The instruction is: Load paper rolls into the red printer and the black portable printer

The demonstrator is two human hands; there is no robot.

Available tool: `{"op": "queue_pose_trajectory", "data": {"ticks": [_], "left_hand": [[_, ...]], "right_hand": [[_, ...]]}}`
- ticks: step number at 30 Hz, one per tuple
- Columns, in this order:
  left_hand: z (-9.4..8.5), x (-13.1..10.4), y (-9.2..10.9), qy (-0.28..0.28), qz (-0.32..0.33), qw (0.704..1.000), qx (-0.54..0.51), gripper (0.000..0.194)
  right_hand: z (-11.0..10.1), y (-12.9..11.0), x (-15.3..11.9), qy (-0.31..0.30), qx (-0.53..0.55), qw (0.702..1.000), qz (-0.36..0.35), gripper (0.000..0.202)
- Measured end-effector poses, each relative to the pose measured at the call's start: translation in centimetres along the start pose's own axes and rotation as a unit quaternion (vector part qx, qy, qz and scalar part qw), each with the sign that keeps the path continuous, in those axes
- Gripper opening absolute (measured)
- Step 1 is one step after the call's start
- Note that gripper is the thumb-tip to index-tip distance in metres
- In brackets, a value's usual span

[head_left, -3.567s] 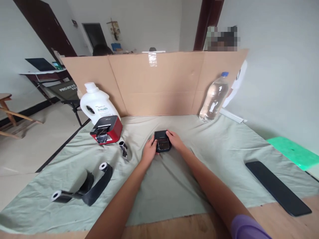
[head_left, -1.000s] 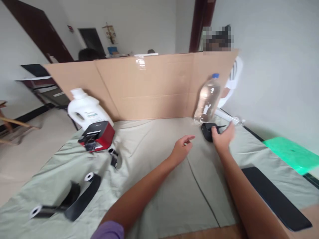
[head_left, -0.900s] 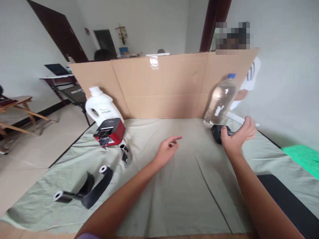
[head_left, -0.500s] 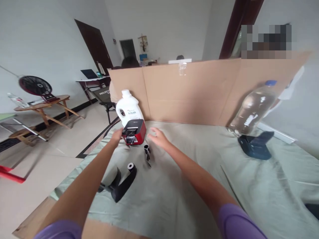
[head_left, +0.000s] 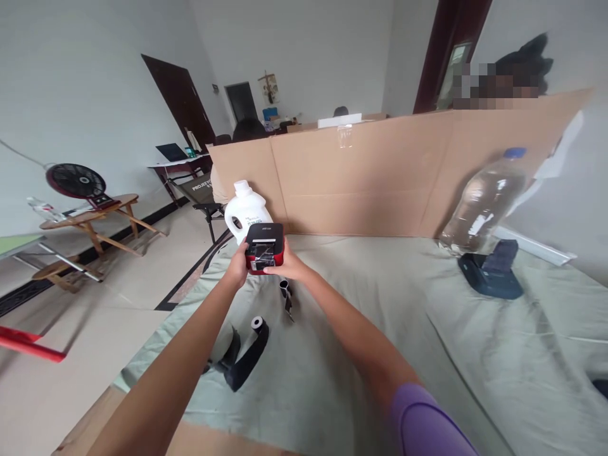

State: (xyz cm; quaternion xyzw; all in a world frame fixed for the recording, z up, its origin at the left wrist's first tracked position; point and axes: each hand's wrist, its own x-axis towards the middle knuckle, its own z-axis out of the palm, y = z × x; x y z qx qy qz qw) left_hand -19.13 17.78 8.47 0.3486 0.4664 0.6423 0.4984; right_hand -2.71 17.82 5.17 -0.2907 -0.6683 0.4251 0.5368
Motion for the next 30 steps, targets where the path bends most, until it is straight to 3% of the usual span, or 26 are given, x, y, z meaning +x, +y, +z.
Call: {"op": "queue_pose_trajectory", "data": {"ticks": [3, 5, 8, 10, 13, 17, 23, 30], "left_hand": [[4.7, -3.2, 0.4, -0.06, 0.045, 0.997, -0.01, 0.044], [8.3, -6.1, -0.7, -0.098, 0.076, 0.992, -0.024, 0.046], [12.7, -11.1, -4.1, -0.136, 0.114, 0.984, -0.025, 0.049], [14.4, -14.5, -7.1, -0.149, 0.133, 0.98, -0.014, 0.05], [15.1, -18.2, -11.2, -0.174, 0.128, 0.976, -0.003, 0.053], [14.2, -19.5, -13.9, -0.181, 0.155, 0.971, 0.023, 0.057], [13.8, -18.4, -14.3, -0.194, 0.158, 0.967, 0.042, 0.058], [14.0, -18.8, -14.5, -0.198, 0.133, 0.971, 0.025, 0.06]], "right_hand": [[-3.9, -2.8, -2.5, 0.045, -0.047, 0.998, -0.008, 0.115], [-6.9, -4.8, -5.3, 0.092, -0.076, 0.993, -0.021, 0.104], [-10.9, -7.3, -11.1, 0.132, -0.069, 0.988, -0.047, 0.089], [-12.8, -8.2, -15.1, 0.159, -0.063, 0.985, -0.037, 0.086], [-14.3, -8.4, -19.7, 0.192, -0.08, 0.978, 0.003, 0.089], [-14.4, -7.2, -21.8, 0.197, -0.08, 0.976, 0.044, 0.09], [-13.7, -6.0, -22.1, 0.212, -0.058, 0.973, 0.076, 0.092], [-14.1, -6.0, -22.2, 0.223, -0.07, 0.97, 0.069, 0.086]]}}
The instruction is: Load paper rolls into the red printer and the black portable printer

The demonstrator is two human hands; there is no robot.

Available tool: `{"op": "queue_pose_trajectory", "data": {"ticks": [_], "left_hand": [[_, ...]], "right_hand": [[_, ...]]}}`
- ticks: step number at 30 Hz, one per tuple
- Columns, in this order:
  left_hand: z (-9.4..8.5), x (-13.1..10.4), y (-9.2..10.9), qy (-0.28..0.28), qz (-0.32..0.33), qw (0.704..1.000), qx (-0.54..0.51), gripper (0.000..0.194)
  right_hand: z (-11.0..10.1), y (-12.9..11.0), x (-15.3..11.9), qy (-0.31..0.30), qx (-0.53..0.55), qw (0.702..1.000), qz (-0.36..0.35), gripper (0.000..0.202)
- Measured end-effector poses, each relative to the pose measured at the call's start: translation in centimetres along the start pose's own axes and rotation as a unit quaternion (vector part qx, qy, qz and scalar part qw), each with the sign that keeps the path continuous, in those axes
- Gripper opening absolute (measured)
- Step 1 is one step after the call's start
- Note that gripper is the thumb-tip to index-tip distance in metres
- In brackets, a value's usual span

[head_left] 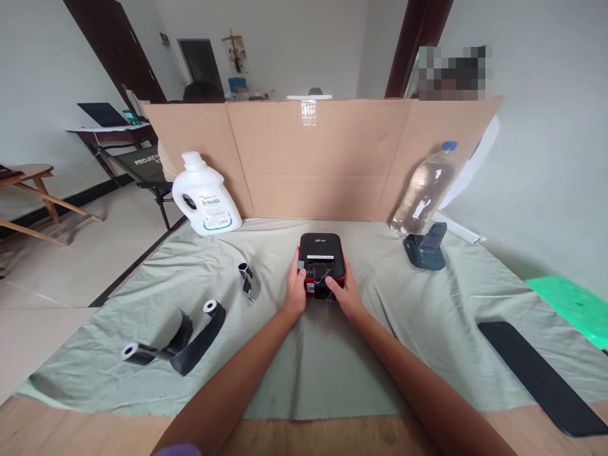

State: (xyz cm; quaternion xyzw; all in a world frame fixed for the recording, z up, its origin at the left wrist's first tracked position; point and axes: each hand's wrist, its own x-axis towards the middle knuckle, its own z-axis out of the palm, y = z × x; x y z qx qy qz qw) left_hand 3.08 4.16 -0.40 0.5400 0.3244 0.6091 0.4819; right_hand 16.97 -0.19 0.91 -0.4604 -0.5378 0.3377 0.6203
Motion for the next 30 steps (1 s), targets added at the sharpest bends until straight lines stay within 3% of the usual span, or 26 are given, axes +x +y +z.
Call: {"op": "queue_pose_trajectory", "data": {"ticks": [4, 11, 16, 19, 24, 30], "left_hand": [[-0.1, 0.0, -0.2, -0.006, -0.008, 1.0, -0.017, 0.058], [-0.1, 0.5, 0.1, 0.02, -0.031, 0.999, -0.014, 0.051], [-0.7, 1.3, -0.6, 0.035, -0.064, 0.995, -0.065, 0.049], [-1.5, 2.4, -0.4, -0.005, -0.141, 0.984, -0.111, 0.053], [-2.5, 4.0, 1.6, -0.107, -0.241, 0.952, -0.158, 0.068], [-2.1, 4.2, 1.9, -0.087, -0.255, 0.946, -0.182, 0.078]], "right_hand": [[-0.1, 0.5, -0.2, 0.003, -0.001, 1.0, 0.02, 0.087], [-0.2, 2.9, -0.9, 0.016, 0.042, 0.999, 0.026, 0.07], [-0.1, 3.1, -0.9, 0.02, 0.053, 0.998, 0.029, 0.067], [0.0, 2.7, -0.9, 0.029, 0.045, 0.998, 0.033, 0.065], [0.1, 2.5, -0.6, 0.039, 0.057, 0.997, 0.027, 0.063], [0.3, 2.5, -0.2, 0.044, 0.067, 0.996, 0.047, 0.062]]}}
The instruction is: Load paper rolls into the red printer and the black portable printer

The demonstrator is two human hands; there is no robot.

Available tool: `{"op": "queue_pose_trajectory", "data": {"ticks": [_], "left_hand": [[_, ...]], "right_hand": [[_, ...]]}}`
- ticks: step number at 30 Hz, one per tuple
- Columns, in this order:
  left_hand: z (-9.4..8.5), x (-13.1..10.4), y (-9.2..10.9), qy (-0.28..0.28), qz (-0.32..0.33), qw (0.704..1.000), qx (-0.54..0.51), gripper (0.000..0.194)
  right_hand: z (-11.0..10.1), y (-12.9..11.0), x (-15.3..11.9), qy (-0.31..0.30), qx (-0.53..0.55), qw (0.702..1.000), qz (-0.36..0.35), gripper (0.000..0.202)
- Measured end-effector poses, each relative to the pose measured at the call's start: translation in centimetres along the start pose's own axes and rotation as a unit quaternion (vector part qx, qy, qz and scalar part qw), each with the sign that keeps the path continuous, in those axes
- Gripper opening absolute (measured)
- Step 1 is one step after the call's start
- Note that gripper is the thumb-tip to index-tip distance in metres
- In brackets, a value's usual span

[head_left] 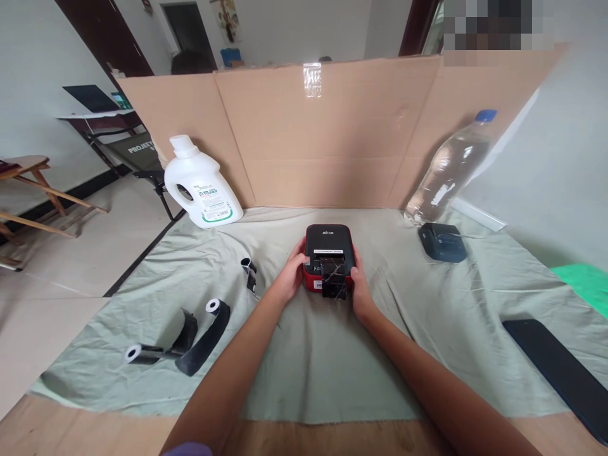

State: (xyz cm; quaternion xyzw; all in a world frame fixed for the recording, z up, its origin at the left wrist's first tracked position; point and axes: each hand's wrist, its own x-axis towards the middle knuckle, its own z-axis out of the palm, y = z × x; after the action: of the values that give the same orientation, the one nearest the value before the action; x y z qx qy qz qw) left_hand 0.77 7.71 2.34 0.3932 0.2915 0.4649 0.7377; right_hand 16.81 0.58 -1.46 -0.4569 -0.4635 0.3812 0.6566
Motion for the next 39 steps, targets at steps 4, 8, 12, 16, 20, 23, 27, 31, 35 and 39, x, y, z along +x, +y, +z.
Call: {"op": "queue_pose_trajectory", "data": {"ticks": [4, 8, 12, 16, 20, 23, 27, 31, 35, 39], "left_hand": [[0.0, 0.3, -0.6, 0.017, 0.008, 0.999, -0.029, 0.079], [0.0, 0.1, -1.2, 0.018, 0.029, 0.998, -0.044, 0.076], [-0.2, -0.2, -1.9, -0.011, 0.052, 0.996, -0.069, 0.068], [-0.6, -0.5, -2.6, -0.024, 0.083, 0.994, -0.063, 0.06], [-0.8, -0.4, -3.3, -0.013, 0.105, 0.994, -0.034, 0.058], [-1.0, -0.2, -3.9, 0.0, 0.126, 0.992, -0.014, 0.057], [-1.1, 0.1, -4.6, 0.018, 0.145, 0.989, -0.009, 0.056], [-1.3, 0.3, -5.2, 0.029, 0.148, 0.989, -0.001, 0.056], [-1.5, 0.2, -5.2, 0.034, 0.15, 0.988, 0.02, 0.057], [-1.2, -0.3, -4.6, 0.025, 0.163, 0.985, 0.055, 0.056]], "right_hand": [[0.1, 0.0, 0.2, 0.011, 0.028, 0.999, 0.016, 0.063], [0.2, -0.3, 0.3, 0.006, 0.031, 0.999, 0.023, 0.061], [0.2, -0.8, 0.2, -0.003, 0.015, 1.0, 0.012, 0.059], [0.1, -1.0, 0.2, -0.01, -0.008, 1.0, 0.002, 0.06], [-0.1, -0.7, 0.2, 0.001, -0.041, 0.999, 0.013, 0.062], [-0.2, -0.4, 0.1, -0.004, -0.046, 0.999, 0.01, 0.063], [-0.3, -0.1, -0.1, -0.014, -0.025, 1.0, 0.001, 0.062], [-0.4, -0.1, -0.2, -0.011, -0.02, 1.0, 0.017, 0.062], [-0.4, -0.5, -0.2, -0.007, -0.046, 0.999, 0.009, 0.06], [-0.6, -0.7, -0.1, -0.015, -0.07, 0.997, -0.003, 0.057]]}}
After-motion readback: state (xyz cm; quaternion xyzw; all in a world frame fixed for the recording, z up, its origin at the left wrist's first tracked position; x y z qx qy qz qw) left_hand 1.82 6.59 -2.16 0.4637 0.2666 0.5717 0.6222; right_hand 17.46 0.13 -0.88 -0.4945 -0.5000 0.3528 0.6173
